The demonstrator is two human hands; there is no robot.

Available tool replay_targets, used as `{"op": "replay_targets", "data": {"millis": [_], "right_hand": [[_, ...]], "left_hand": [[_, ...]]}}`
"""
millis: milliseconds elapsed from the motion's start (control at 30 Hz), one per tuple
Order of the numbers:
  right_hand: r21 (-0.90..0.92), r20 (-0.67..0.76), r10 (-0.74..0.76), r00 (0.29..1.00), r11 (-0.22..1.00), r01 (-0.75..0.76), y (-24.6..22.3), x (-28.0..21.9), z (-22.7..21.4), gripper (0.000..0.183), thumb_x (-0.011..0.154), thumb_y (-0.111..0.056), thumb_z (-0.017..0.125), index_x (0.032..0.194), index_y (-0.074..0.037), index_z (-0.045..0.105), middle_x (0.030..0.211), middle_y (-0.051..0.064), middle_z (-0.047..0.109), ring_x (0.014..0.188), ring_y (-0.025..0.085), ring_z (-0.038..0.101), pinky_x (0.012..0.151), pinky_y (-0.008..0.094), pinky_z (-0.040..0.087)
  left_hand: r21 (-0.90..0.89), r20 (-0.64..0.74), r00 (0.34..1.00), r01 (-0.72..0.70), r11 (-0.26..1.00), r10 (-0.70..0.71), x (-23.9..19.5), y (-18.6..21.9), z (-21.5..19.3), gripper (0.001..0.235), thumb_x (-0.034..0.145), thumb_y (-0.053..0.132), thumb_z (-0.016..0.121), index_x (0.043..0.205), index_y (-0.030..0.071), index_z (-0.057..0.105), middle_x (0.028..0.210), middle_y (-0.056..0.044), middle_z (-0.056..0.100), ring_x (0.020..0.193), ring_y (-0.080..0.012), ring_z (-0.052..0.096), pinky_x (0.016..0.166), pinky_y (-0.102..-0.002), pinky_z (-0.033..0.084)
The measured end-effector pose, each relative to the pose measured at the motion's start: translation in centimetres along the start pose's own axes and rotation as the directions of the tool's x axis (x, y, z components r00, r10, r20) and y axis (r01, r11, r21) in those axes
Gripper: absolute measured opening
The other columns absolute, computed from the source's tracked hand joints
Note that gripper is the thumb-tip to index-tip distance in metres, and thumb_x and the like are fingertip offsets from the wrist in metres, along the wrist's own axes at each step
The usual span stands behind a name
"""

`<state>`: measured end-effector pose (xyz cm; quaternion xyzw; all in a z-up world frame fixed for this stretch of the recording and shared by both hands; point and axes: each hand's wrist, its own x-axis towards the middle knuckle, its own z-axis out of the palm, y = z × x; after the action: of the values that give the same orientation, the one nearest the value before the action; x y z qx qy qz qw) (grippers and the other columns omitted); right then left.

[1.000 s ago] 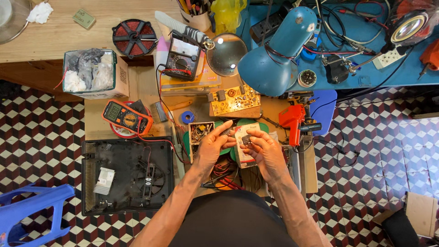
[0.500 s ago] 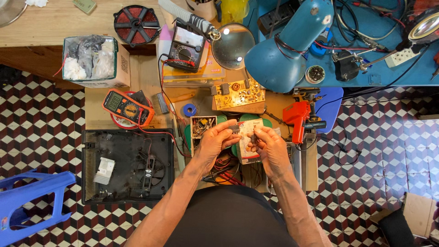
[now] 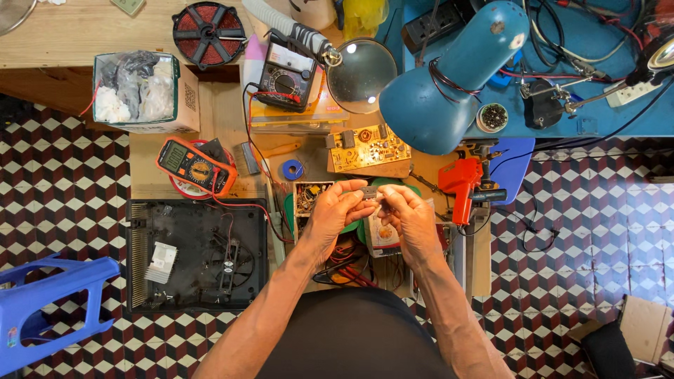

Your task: The person handles small electronic components and wires on a cluttered workbench. They use a magnifying glass to closely view a component, then place it into a plastic container and close the lid.

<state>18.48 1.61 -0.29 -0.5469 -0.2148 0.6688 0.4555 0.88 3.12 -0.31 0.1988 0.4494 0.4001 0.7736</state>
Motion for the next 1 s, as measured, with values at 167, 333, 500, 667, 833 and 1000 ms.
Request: {"op": "replay_targets", "data": {"millis": [167, 333, 500, 667, 833, 1000], "right_hand": [[0.076, -0.014, -0.076, 0.997, 0.994, 0.077, -0.5, 1.0, 0.0, 0.028, 0.100, -0.013, 0.056, 0.123, 0.001, 0.064, 0.107, 0.011, 0.072, 0.090, 0.016, 0.071, 0.079, 0.027, 0.060], [0.026, -0.032, -0.170, 0.985, 0.985, 0.170, -1.0, 2.8, 0.1, 0.028, 0.103, -0.011, 0.057, 0.127, 0.004, 0.062, 0.111, 0.013, 0.070, 0.091, 0.015, 0.070, 0.082, 0.028, 0.059], [0.039, -0.016, -0.198, 0.980, 0.979, 0.198, -2.5, 4.2, 0.7, 0.030, 0.103, -0.011, 0.060, 0.127, 0.006, 0.066, 0.113, 0.013, 0.072, 0.090, 0.014, 0.069, 0.080, 0.026, 0.059], [0.078, 0.003, -0.229, 0.973, 0.971, 0.228, -3.4, 4.3, 1.5, 0.027, 0.101, -0.011, 0.061, 0.124, 0.004, 0.065, 0.113, 0.010, 0.072, 0.091, 0.013, 0.071, 0.076, 0.027, 0.061], [0.128, -0.008, -0.216, 0.976, 0.968, 0.215, -3.5, 4.4, 1.9, 0.025, 0.103, -0.012, 0.061, 0.123, 0.004, 0.064, 0.111, 0.011, 0.071, 0.089, 0.016, 0.072, 0.076, 0.029, 0.061], [0.139, -0.017, -0.184, 0.983, 0.973, 0.185, -3.5, 4.3, 1.7, 0.027, 0.103, -0.011, 0.060, 0.122, 0.006, 0.064, 0.111, 0.014, 0.072, 0.089, 0.019, 0.073, 0.076, 0.030, 0.062]], "left_hand": [[-0.026, 0.005, 0.999, -0.044, 0.999, 0.044, 1.0, 0.7, 0.1, 0.029, 0.102, 0.012, 0.053, 0.128, -0.001, 0.055, 0.111, -0.014, 0.070, 0.100, -0.0180, 0.073, 0.090, -0.028, 0.060], [0.017, 0.003, 0.995, -0.099, 0.995, 0.099, 2.4, 1.2, 0.5, 0.031, 0.103, 0.018, 0.058, 0.128, 0.001, 0.063, 0.112, -0.009, 0.069, 0.098, -0.0142, 0.071, 0.090, -0.030, 0.061], [0.046, -0.025, 0.984, -0.174, 0.984, 0.175, 4.1, 1.5, 1.0, 0.031, 0.101, 0.019, 0.062, 0.127, 0.002, 0.066, 0.109, -0.008, 0.072, 0.093, -0.0135, 0.070, 0.086, -0.029, 0.060], [0.027, -0.039, 0.984, -0.176, 0.984, 0.177, 4.5, 1.5, 0.8, 0.032, 0.101, 0.019, 0.061, 0.128, 0.002, 0.065, 0.109, -0.007, 0.072, 0.094, -0.0130, 0.070, 0.087, -0.028, 0.060], [0.026, -0.046, 0.985, -0.168, 0.986, 0.169, 4.5, 1.6, 0.6, 0.032, 0.102, 0.019, 0.061, 0.129, 0.003, 0.066, 0.108, -0.008, 0.071, 0.095, -0.0131, 0.070, 0.087, -0.029, 0.060], [0.019, -0.045, 0.985, -0.168, 0.986, 0.169, 4.3, 1.7, 0.4, 0.034, 0.102, 0.019, 0.060, 0.131, 0.003, 0.065, 0.113, -0.007, 0.071, 0.096, -0.0136, 0.070, 0.088, -0.029, 0.060]]}}
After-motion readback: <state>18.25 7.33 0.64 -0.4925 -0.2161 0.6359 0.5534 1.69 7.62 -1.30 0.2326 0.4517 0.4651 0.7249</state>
